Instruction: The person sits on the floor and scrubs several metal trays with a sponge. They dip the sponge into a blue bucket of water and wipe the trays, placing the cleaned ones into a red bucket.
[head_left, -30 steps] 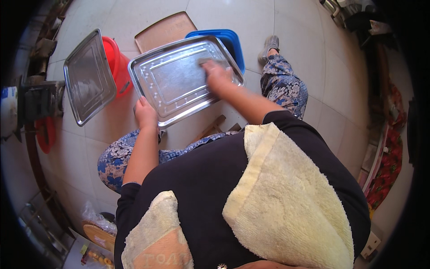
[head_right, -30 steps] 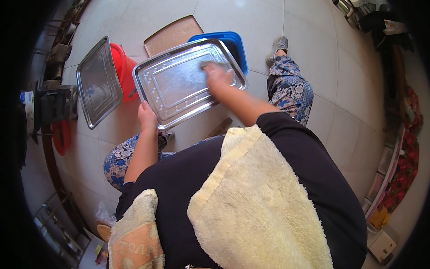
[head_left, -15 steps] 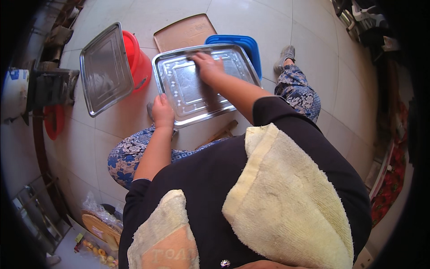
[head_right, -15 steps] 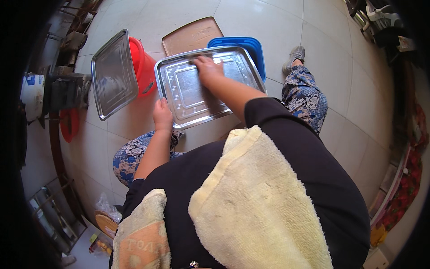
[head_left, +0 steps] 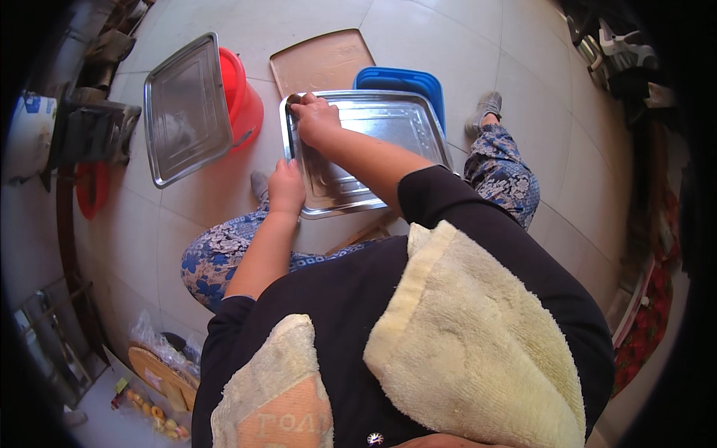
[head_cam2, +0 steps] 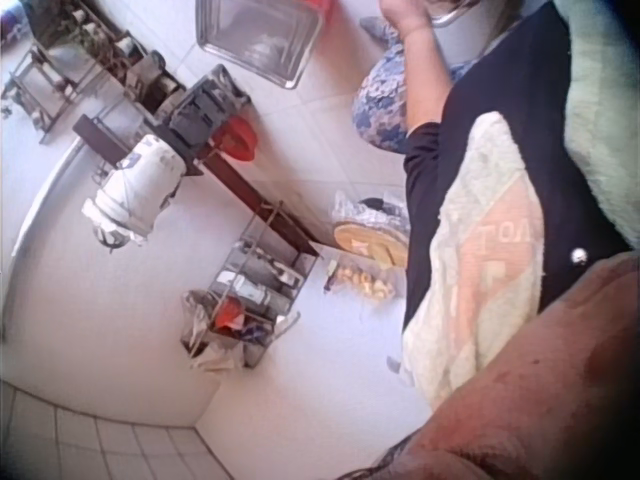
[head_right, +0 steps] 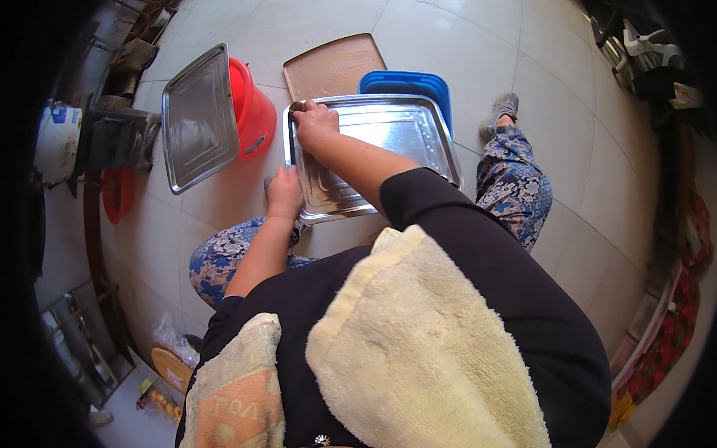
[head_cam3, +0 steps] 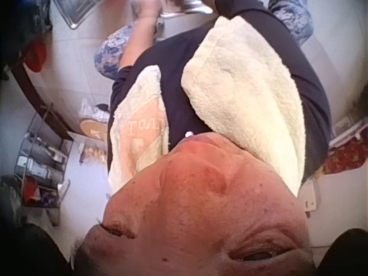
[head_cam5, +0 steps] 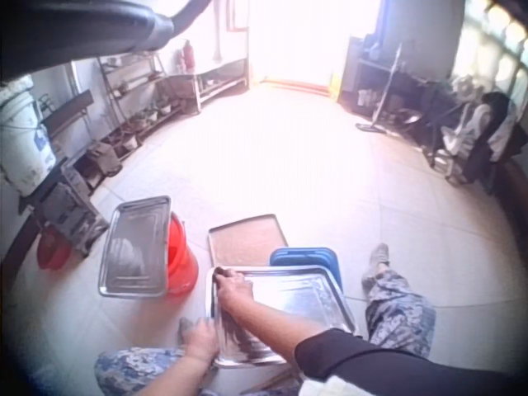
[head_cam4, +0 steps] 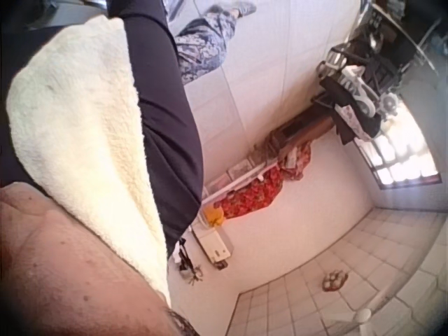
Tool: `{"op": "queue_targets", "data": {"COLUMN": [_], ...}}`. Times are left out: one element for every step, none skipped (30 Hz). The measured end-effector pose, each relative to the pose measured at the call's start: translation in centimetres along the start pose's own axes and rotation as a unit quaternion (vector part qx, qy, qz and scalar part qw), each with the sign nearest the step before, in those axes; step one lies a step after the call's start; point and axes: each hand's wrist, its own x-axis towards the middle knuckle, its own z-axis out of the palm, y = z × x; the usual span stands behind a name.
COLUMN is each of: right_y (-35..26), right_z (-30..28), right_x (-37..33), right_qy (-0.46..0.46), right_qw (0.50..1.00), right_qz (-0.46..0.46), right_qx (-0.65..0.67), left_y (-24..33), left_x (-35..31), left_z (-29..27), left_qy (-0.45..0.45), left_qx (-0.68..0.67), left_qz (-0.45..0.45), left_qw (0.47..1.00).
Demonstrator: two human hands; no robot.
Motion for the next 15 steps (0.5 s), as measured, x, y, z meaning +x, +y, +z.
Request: {"op": "queue_targets", "data": {"right_y": [-0.6, -0.7, -0.5, -0.3, 0.1, 0.6, 1.1, 1.3, 0.4, 1.4, 2.0, 2.4, 2.4, 2.3, 2.0], "right_z": [0.3, 0.5, 0.6, 0.4, 0.2, 0.0, -0.3, -0.7, -2.5, -1.5, -1.5, -1.4, -1.4, -1.2, -1.1], "right_x": [0.1, -0.3, -1.1, -1.8, -3.2, -5.1, -7.4, -9.8, -12.1, -13.9, -14.2, -14.4, -13.8, -12.8, -11.6], "right_qy": [0.014, 0.007, -0.001, -0.006, -0.020, -0.034, -0.046, -0.058, -0.131, -0.107, -0.110, -0.114, -0.111, -0.106, -0.067], "right_qw": [0.999, 1.000, 0.999, 0.999, 0.997, 0.993, 0.988, 0.982, 0.974, 0.965, 0.959, 0.953, 0.964, 0.973, 0.991], "right_qz": [0.018, 0.004, -0.009, -0.024, -0.062, -0.099, -0.132, -0.166, -0.184, -0.236, -0.256, -0.276, -0.238, -0.199, -0.116], "right_qx": [0.022, 0.030, 0.038, 0.043, 0.052, 0.062, 0.070, 0.064, 0.026, 0.052, 0.056, 0.060, 0.052, 0.046, 0.010], "left_y": [-0.3, -0.5, -0.7, -0.7, -1.0, -1.3, -1.5, -1.7, -2.0, -2.1, -1.8, -2.1, -2.7, -3.0, -3.3], "left_x": [-0.2, -0.3, -0.5, -0.3, -0.3, -0.1, 0.0, 0.3, 0.4, 0.1, 0.1, 0.0, 0.1, 0.3, 0.5], "left_z": [0.2, 0.3, 0.4, 0.6, 0.7, 0.7, 0.9, 1.2, 1.5, 1.8, 1.2, 1.6, 2.3, 2.5, 2.6], "left_qy": [-0.004, -0.003, -0.003, -0.002, 0.002, 0.004, 0.004, 0.011, 0.022, 0.026, -0.024, -0.014, -0.001, 0.012, 0.001], "left_qx": [0.006, 0.010, 0.014, 0.015, -0.011, -0.036, -0.064, -0.108, -0.150, -0.191, -0.178, -0.187, -0.197, -0.204, -0.272], "left_qz": [0.005, 0.002, -0.002, -0.003, -0.006, -0.008, -0.008, -0.031, -0.059, -0.083, -0.118, -0.120, -0.118, -0.116, -0.144], "left_qw": [1.000, 1.000, 1.000, 1.000, 1.000, 0.999, 0.998, 0.994, 0.987, 0.978, 0.977, 0.975, 0.973, 0.972, 0.951]}}
